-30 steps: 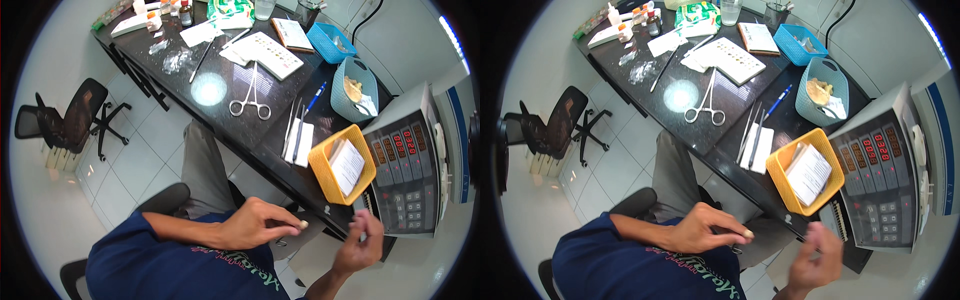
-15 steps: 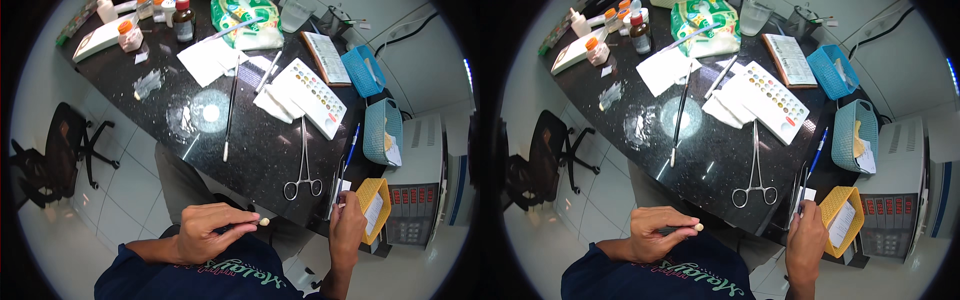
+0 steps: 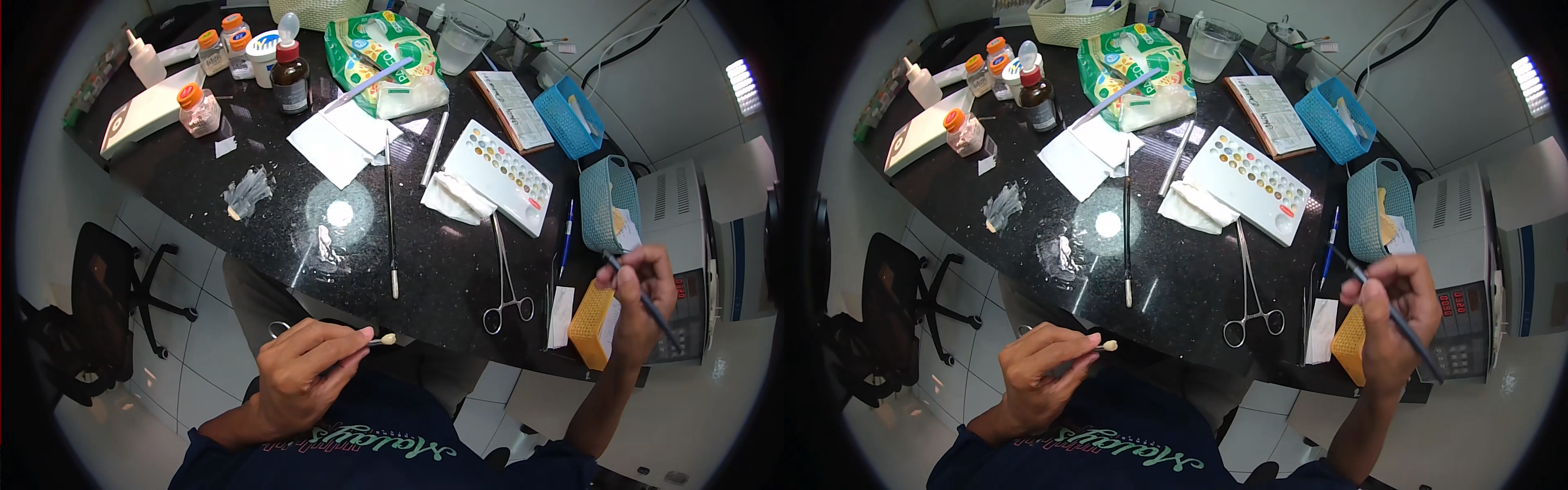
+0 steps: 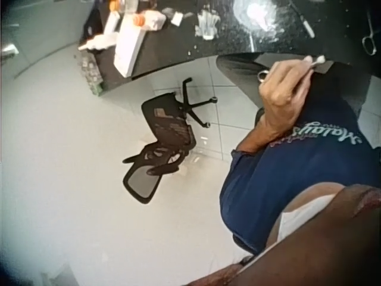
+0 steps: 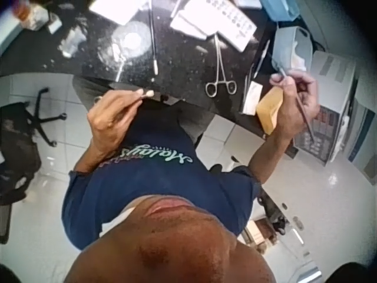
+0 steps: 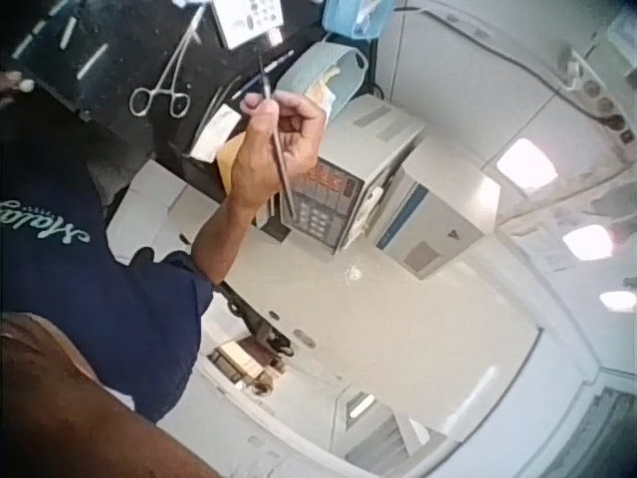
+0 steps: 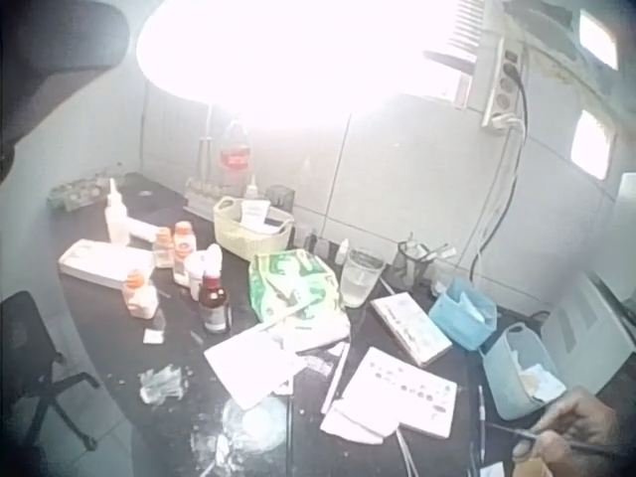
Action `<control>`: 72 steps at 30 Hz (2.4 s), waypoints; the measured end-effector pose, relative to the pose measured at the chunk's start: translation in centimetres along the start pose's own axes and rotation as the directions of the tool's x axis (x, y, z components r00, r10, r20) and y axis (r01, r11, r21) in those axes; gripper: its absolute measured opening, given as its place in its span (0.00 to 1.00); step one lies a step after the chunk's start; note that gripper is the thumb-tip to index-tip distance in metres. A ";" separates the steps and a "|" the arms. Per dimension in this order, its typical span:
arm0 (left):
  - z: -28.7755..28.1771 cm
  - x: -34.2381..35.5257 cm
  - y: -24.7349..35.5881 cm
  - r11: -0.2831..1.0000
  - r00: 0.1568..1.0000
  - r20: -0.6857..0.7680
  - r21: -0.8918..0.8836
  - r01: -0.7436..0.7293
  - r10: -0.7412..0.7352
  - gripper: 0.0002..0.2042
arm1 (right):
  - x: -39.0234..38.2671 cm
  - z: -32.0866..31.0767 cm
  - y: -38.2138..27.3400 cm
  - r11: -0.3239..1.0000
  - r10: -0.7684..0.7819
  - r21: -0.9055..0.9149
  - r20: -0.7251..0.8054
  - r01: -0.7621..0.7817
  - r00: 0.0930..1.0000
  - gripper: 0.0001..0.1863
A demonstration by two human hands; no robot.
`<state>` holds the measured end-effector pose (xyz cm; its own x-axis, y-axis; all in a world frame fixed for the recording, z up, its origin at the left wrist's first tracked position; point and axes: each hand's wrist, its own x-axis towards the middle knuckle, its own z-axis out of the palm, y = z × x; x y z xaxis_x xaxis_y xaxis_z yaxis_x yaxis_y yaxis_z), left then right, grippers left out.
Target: The dental technician applies stains and glaze to a dental crown using a fine brush and checks it against a shade guide.
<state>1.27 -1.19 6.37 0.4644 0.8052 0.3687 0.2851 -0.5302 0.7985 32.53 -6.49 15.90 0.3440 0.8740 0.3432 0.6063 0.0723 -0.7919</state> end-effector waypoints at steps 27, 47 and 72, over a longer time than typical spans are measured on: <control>-1.5 -2.8 -4.8 0.900 0.885 -0.166 -0.059 0.432 -0.436 0.05 | 15.8 10.1 9.8 0.970 0.084 0.175 0.402 -0.166 0.912 0.05; -1.2 -2.6 -4.3 0.920 0.915 -0.133 -0.151 0.361 -0.381 0.04 | 15.8 10.2 9.6 0.983 0.058 0.131 0.455 -0.131 0.889 0.06; -1.5 -2.3 -3.5 0.928 0.916 -0.149 -0.075 0.365 -0.372 0.05 | 16.1 9.7 8.7 0.951 0.165 0.163 0.451 -0.262 0.877 0.08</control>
<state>-2.02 -0.79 3.43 0.1946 0.9746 0.1112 0.3709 -0.1781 0.9115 36.41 12.81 9.64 0.0778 0.9953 -0.0572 0.3692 -0.0821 -0.9257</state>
